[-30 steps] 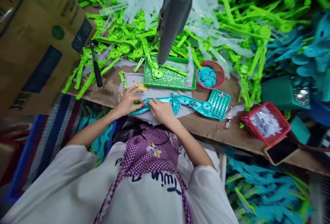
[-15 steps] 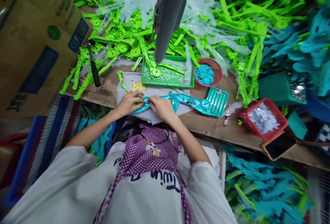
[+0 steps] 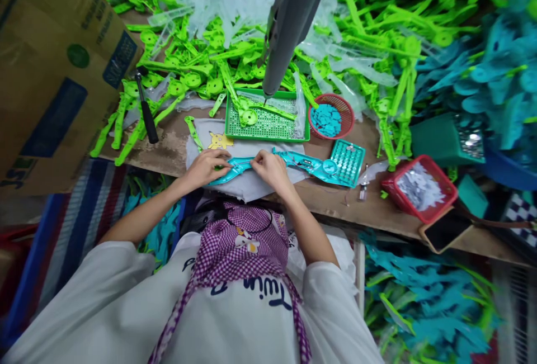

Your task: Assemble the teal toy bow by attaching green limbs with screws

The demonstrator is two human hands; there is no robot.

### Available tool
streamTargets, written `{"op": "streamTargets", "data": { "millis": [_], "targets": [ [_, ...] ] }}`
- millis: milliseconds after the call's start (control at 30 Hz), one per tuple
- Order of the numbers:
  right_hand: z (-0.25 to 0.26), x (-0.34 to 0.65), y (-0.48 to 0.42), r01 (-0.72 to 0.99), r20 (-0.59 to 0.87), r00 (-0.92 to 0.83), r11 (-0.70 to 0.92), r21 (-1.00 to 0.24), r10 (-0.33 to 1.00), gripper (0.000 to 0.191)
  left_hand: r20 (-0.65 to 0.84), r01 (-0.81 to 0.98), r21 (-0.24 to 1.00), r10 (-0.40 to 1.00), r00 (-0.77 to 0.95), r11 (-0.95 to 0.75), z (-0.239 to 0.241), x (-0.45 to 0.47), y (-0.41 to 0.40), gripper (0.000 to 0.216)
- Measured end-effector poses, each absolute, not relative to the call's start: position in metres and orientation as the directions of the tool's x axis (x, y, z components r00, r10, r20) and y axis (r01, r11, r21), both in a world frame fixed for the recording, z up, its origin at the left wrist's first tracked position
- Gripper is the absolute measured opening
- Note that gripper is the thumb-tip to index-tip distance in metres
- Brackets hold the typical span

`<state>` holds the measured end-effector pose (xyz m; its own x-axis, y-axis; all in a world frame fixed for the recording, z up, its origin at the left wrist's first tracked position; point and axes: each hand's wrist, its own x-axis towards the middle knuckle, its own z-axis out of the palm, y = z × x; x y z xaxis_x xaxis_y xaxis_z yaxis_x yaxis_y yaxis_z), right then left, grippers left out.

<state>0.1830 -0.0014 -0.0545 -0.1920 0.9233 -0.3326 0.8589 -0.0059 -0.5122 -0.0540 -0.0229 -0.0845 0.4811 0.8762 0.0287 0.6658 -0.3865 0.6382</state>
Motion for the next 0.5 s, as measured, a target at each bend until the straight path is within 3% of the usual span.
{"op": "streamTargets", "data": {
  "millis": [167, 333, 500],
  "targets": [
    [-0.051, 0.186, 0.004, 0.842, -0.349, -0.250, 0.025, -0.538, 0.903, 0.018, 0.012, 0.672, 0.633, 0.873, 0.488, -0.384, -0.083, -0.054, -0.022, 0.014],
    [-0.047, 0.179, 0.006, 0.930, -0.358, -0.187, 0.047, -0.365, 0.915, 0.020, 0.001, 0.684, 0.625, 0.876, 0.482, -0.377, -0.081, -0.053, -0.022, 0.015],
    [-0.046, 0.174, 0.011, 0.957, -0.380, -0.177, 0.070, -0.280, 0.908, 0.021, 0.002, 0.682, 0.623, 0.872, 0.489, -0.383, -0.079, -0.053, -0.021, 0.016]
  ]
}}
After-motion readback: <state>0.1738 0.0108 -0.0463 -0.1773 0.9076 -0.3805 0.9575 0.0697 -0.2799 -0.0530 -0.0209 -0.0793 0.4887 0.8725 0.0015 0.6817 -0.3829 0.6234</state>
